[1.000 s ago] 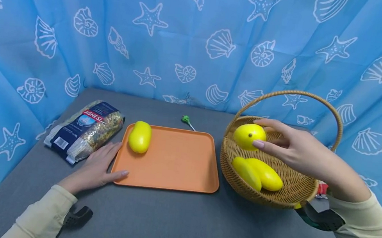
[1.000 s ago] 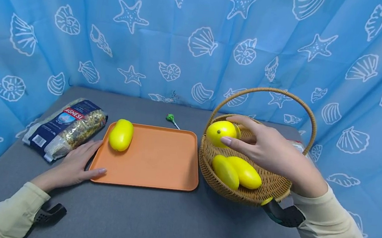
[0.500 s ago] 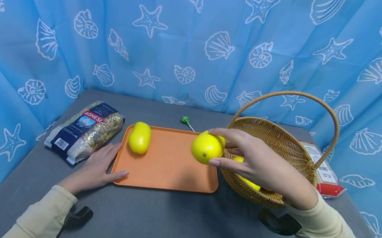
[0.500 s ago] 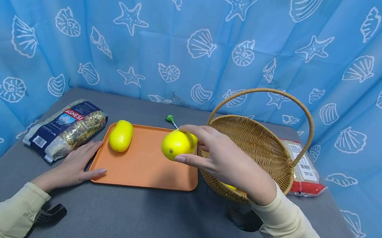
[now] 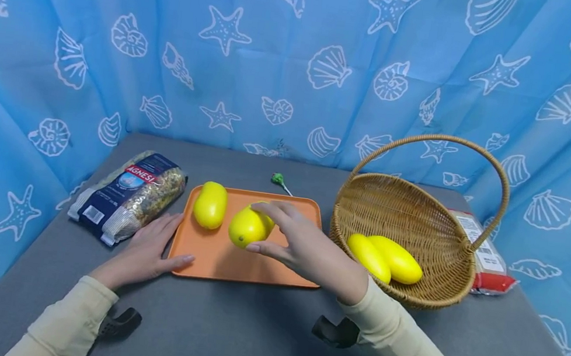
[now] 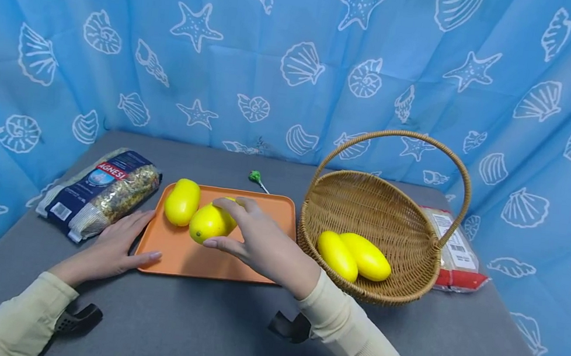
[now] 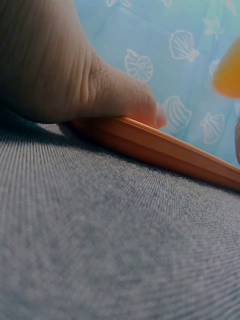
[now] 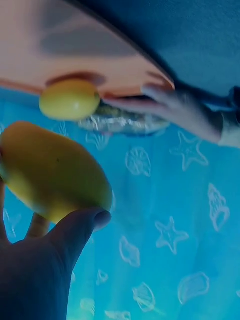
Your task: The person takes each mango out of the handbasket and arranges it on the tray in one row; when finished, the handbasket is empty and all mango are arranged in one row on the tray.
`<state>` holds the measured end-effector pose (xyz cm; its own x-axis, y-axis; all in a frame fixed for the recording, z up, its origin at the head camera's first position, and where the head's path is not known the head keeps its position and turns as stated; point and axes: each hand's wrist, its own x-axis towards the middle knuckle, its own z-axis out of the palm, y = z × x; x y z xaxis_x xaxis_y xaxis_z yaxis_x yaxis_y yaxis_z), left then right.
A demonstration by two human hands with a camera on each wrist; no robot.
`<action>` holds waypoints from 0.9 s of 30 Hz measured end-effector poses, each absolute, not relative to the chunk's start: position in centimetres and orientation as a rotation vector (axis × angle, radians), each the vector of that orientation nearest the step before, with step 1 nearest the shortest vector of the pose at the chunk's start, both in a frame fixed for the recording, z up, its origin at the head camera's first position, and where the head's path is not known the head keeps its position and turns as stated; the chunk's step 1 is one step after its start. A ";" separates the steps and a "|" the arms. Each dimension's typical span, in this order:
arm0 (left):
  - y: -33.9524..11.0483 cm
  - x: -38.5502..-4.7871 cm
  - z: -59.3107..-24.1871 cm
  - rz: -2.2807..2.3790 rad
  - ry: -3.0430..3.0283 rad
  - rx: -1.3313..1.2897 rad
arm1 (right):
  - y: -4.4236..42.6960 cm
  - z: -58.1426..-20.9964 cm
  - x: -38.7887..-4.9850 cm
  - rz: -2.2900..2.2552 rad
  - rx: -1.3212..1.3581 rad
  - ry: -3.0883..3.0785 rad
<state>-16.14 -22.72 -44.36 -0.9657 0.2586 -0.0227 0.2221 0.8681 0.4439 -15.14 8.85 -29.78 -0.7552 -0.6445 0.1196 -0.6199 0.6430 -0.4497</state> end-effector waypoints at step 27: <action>-22.7 -16.2 -44.5 0.682 2.958 0.359 | 6.0 -37.1 -22.5 -0.782 -0.902 2.673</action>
<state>-16.19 -22.70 -44.53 -0.9688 0.2459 -0.0298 0.2080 0.8731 0.4409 -22.53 5.98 -37.05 -0.7892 -0.6133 -0.0314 -0.4996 0.6710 -0.5479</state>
